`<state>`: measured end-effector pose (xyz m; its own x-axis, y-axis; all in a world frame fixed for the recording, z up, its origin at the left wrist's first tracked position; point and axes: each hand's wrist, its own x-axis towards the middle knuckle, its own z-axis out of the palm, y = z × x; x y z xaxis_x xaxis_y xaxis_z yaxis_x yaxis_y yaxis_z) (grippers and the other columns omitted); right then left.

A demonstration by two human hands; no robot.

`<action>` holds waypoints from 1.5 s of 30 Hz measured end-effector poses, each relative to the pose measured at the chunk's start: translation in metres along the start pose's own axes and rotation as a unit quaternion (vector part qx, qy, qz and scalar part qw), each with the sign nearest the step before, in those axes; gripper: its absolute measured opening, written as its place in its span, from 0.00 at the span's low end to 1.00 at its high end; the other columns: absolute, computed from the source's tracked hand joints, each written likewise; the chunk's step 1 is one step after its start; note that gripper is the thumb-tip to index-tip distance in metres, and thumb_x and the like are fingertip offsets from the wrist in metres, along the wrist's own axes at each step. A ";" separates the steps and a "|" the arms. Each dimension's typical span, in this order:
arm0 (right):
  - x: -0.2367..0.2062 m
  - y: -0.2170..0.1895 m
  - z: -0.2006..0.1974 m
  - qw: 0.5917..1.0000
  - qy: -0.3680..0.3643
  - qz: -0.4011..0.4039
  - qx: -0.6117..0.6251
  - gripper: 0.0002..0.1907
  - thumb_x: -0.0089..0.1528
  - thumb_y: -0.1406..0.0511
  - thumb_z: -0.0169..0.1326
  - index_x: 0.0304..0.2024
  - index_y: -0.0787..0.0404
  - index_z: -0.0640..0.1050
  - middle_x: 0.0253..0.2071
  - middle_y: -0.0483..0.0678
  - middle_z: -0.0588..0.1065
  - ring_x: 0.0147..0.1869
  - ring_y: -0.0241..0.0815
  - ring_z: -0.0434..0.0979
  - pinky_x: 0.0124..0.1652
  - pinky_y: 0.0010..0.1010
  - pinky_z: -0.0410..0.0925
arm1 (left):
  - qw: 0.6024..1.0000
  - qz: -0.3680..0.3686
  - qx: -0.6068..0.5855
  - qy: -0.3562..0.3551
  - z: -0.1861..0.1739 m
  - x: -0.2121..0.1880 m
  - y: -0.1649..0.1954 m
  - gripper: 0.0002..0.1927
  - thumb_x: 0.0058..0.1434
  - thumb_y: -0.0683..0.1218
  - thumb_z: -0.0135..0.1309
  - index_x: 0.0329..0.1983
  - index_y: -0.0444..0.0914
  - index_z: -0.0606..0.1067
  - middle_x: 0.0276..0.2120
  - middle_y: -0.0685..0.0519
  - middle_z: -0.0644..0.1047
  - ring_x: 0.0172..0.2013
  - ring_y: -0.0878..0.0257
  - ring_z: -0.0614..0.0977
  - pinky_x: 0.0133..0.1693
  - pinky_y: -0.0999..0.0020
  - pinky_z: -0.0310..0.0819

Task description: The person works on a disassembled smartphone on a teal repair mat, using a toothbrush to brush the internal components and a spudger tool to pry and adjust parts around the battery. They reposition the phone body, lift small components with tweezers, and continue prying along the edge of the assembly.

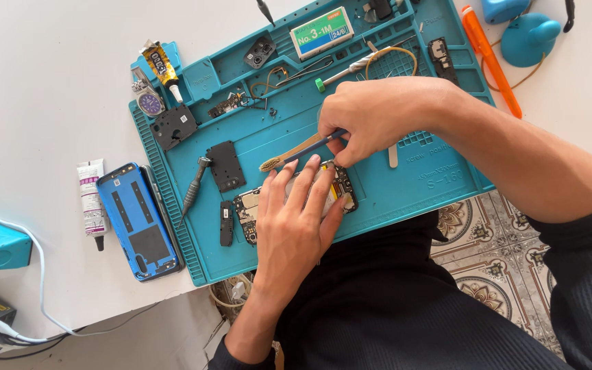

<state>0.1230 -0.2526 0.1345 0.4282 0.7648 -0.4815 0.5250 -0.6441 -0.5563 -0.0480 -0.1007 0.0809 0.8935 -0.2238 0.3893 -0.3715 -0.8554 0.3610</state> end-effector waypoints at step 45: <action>0.044 -0.020 -0.003 0.952 0.265 -0.131 0.080 0.12 0.65 0.61 0.58 0.38 0.64 0.82 0.21 0.45 0.74 0.22 0.32 0.68 0.23 0.27 0.62 | 0.998 0.009 -0.037 0.043 -0.038 -0.014 -0.032 0.16 0.64 0.51 0.62 0.52 0.41 0.81 0.56 0.46 0.77 0.57 0.46 0.76 0.61 0.43 0.68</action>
<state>0.1339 -0.2058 0.1262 0.6311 0.7722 0.0738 0.5646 -0.3920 -0.7263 -0.0578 -0.0526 0.0959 0.8628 -0.1958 0.4661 -0.4081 -0.8138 0.4137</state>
